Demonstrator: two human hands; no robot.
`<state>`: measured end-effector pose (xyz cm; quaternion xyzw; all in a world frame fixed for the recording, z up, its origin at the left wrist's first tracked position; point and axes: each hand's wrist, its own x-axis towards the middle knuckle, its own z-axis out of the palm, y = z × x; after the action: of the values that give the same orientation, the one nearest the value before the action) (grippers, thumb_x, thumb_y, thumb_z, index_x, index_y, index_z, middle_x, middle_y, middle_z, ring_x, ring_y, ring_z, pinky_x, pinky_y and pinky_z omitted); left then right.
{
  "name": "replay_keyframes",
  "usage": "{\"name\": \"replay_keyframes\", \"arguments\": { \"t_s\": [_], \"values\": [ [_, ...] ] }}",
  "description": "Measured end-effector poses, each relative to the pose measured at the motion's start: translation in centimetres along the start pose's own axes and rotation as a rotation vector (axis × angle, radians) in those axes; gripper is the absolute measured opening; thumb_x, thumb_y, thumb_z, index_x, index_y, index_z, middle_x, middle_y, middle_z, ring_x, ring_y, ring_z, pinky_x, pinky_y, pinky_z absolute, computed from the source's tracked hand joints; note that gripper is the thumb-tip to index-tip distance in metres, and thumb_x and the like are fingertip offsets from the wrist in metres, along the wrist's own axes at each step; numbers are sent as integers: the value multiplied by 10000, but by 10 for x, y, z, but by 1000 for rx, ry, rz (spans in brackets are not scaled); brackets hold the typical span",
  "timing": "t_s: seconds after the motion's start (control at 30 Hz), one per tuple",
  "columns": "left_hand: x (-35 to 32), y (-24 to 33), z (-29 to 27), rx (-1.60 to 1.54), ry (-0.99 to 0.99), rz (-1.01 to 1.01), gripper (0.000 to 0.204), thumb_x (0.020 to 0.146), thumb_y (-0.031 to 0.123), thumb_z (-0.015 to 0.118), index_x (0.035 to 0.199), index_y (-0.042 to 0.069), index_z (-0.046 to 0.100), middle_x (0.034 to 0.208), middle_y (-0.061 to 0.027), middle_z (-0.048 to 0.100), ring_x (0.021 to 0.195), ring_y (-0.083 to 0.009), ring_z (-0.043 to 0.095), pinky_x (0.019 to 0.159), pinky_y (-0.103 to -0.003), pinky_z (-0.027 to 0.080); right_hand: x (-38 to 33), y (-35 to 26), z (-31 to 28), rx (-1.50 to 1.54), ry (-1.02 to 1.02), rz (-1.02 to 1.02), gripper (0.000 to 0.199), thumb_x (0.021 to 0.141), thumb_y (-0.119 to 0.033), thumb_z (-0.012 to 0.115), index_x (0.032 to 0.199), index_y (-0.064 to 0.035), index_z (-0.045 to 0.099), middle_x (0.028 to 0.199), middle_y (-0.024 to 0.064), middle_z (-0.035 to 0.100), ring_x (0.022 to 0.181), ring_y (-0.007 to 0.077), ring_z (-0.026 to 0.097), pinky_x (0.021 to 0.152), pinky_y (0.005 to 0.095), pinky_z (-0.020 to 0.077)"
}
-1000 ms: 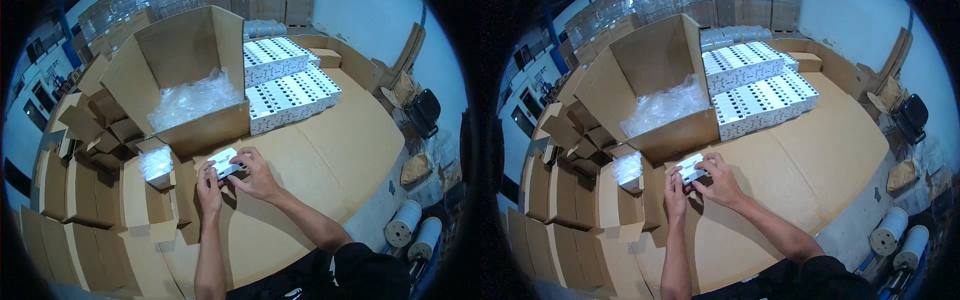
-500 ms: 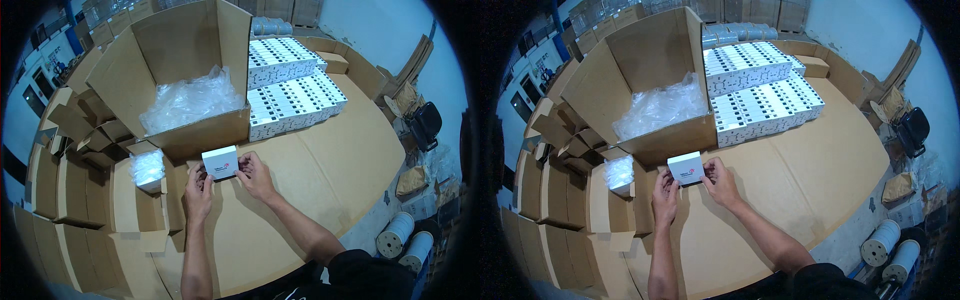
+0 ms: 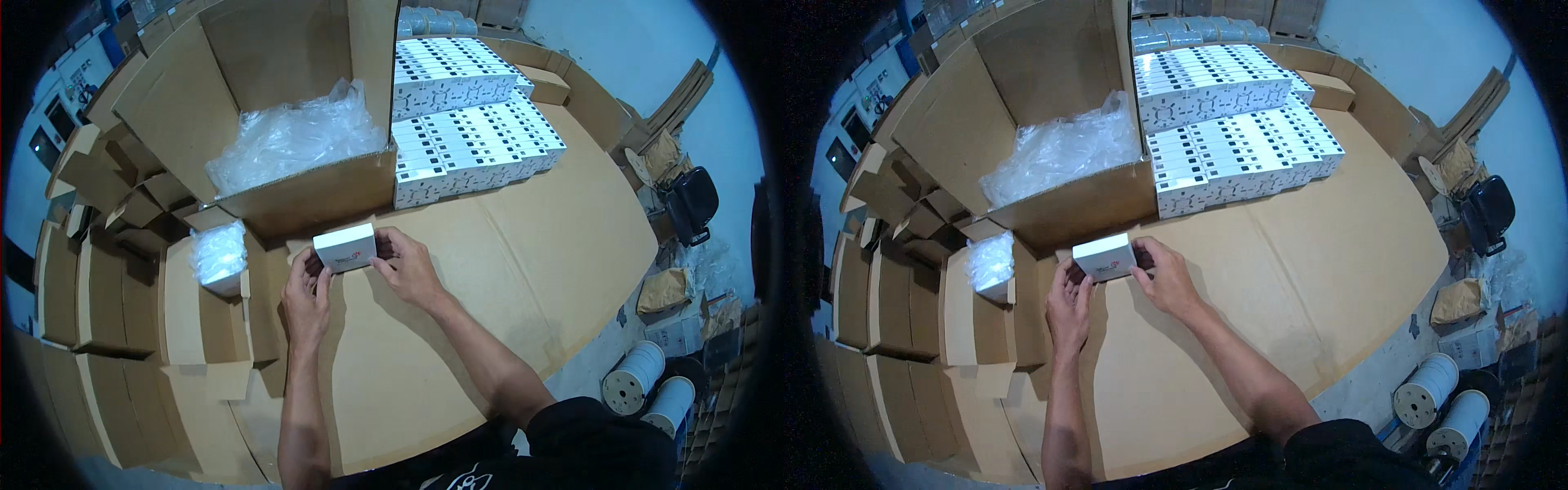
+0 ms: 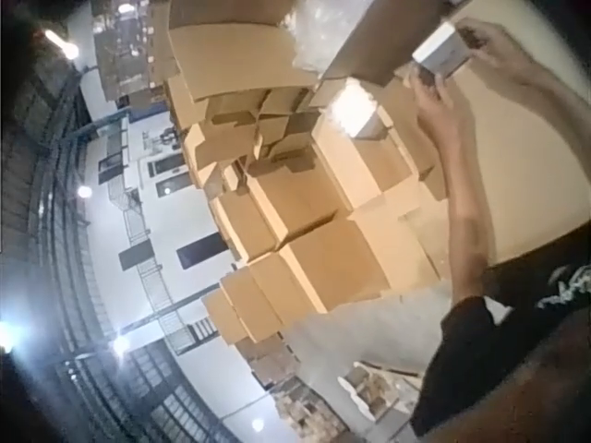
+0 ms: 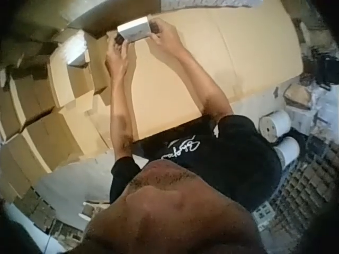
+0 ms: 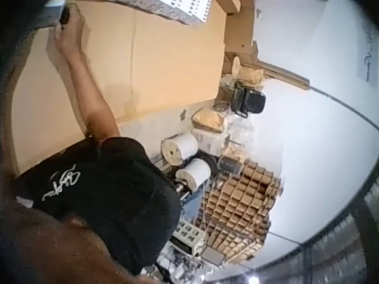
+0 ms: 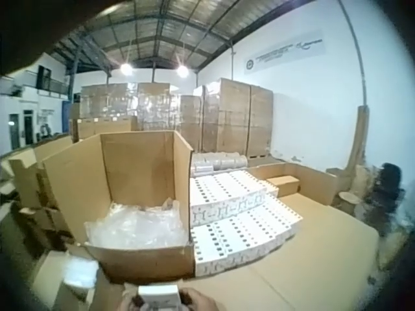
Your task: Packing product boxes into plastic bags and shipping boxes.
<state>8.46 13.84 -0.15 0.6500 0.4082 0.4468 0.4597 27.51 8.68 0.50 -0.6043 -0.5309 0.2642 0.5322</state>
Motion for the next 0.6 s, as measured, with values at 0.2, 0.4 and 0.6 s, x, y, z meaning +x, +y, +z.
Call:
{"name": "replay_keyframes", "arguments": {
  "t_s": [0.2, 0.4, 0.6],
  "values": [
    [0, -6, 0, 44, -11, 25, 369, 972, -19, 602, 1335, -20, 533, 1202, -157, 677, 1123, -219, 668, 960, -345, 556, -3, 3, -5, -1, -18, -54, 325, 843, 57, 684, 1152, 30, 585, 1042, 209, 704, 965, 318, 717, 855, 397, 566],
    [-3, 11, -1, 107, -51, 43, 336, 959, -48, 595, 1291, -27, 546, 1187, -161, 675, 1097, -215, 678, 927, -329, 569, -2, 7, -10, -67, -88, -57, 351, 875, 55, 674, 1212, 39, 576, 1101, 184, 711, 1043, 253, 706, 923, 367, 567],
    [-3, 3, -3, 82, -59, 80, 458, 945, 59, 675, 1354, -7, 481, 1248, -166, 637, 1114, -218, 648, 972, -352, 530, -5, 5, -10, -19, -85, -141, 446, 816, 71, 621, 1252, 27, 537, 1144, 216, 678, 1076, 331, 682, 928, 410, 546]
  ]
}}
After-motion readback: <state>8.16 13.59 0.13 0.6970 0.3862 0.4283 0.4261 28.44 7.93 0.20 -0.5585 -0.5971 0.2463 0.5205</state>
